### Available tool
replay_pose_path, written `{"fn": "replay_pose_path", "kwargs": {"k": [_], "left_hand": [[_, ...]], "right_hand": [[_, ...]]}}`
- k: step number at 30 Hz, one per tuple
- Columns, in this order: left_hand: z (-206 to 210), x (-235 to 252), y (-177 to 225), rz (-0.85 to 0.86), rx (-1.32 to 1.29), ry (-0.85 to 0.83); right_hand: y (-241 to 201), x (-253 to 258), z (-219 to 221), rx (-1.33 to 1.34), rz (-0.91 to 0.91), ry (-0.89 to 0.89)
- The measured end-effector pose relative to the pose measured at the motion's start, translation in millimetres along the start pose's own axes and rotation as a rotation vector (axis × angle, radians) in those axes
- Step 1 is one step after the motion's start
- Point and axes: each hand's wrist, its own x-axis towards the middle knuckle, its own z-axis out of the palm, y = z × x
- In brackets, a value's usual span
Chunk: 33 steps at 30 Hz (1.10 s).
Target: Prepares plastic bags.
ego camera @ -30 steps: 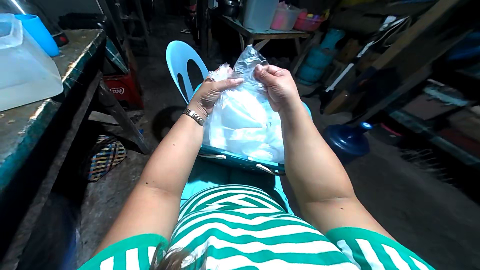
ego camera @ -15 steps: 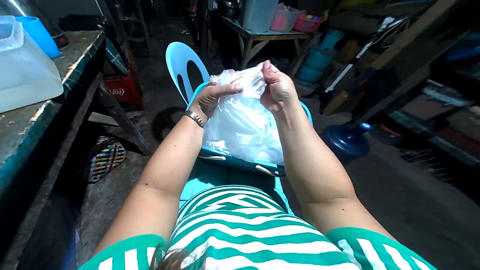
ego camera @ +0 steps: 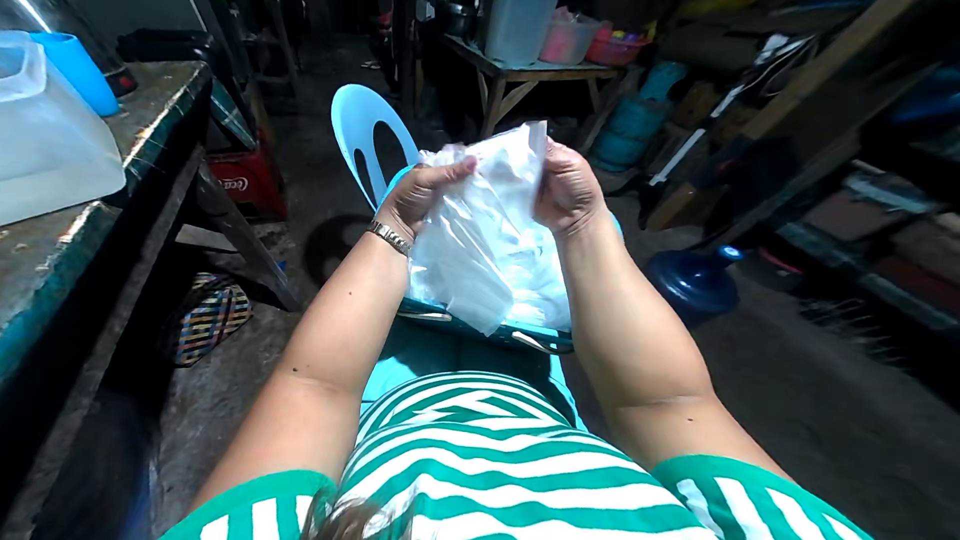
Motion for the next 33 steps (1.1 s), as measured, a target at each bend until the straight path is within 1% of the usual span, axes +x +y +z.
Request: {"fn": "replay_pose_path", "kwargs": {"k": [1, 3, 5, 6, 7, 8, 10, 12, 14, 15, 16, 17, 19, 20, 21, 22, 23, 24, 25, 27, 29, 31, 33], "left_hand": [[-2, 1, 0, 0.034, -0.068, 0.008], [-4, 3, 1, 0.059, -0.162, 0.005], [-5, 6, 2, 0.000, -0.198, -0.004], [-3, 7, 2, -0.026, -0.194, -0.007], [-2, 6, 3, -0.041, -0.175, -0.002], [0, 6, 4, -0.035, -0.122, 0.012], [-3, 0, 4, 0.015, 0.051, -0.016], [-8, -8, 3, 0.063, 0.155, -0.108], [-14, -11, 1, 0.140, 0.157, -0.239], [-15, -12, 2, 0.180, 0.161, -0.271], [-15, -13, 2, 0.213, 0.167, -0.233], [-12, -13, 3, 0.223, 0.171, -0.140], [-3, -5, 3, 0.178, 0.111, 0.100], [2, 2, 1, 0.130, 0.107, 0.250], [6, 9, -1, 0.062, 0.128, 0.398], [7, 15, -3, 0.004, 0.193, 0.501], [6, 19, -5, -0.045, 0.291, 0.554], [5, 20, -5, -0.096, 0.378, 0.553], [5, 20, -6, -0.143, 0.439, 0.517], [2, 21, -10, -0.177, 0.530, 0.426], [-2, 22, -12, -0.130, 0.569, 0.408], [-2, 24, -11, -0.086, 0.553, 0.455], [-1, 25, -9, -0.083, 0.506, 0.472]], "right_hand": [[1, 0, -1, -0.043, 0.030, -0.031], [4, -1, -7, -0.220, 0.071, -0.166], [6, -5, -4, -0.318, 0.044, -0.292], [5, -5, -6, -0.310, 0.007, -0.375], [5, -6, -7, -0.281, -0.053, -0.389], [4, -7, -8, -0.214, -0.113, -0.345], [3, -6, -8, -0.061, -0.185, -0.199], [3, 0, -9, 0.037, -0.147, -0.092], [5, 5, -8, 0.003, -0.072, -0.033], [5, 6, -8, -0.057, -0.035, -0.028], [6, 6, -9, -0.135, -0.005, -0.040], [6, 5, -9, -0.232, 0.012, -0.079], [4, 1, -10, -0.398, 0.015, -0.235], [2, 0, -11, -0.434, 0.012, -0.298], [0, 0, -11, -0.473, -0.001, -0.305], [-2, 0, -9, -0.530, -0.037, -0.220], [-3, 1, -8, -0.595, -0.089, -0.090], [-3, 5, -9, -0.667, -0.151, 0.040], [-2, 9, -13, -0.749, -0.212, 0.139], [0, 15, -23, -0.957, -0.293, 0.306], [2, 19, -25, -1.155, -0.208, 0.408], [9, 19, -19, -1.354, -0.014, 0.363], [27, 20, -18, -1.499, 0.204, 0.202]]}}
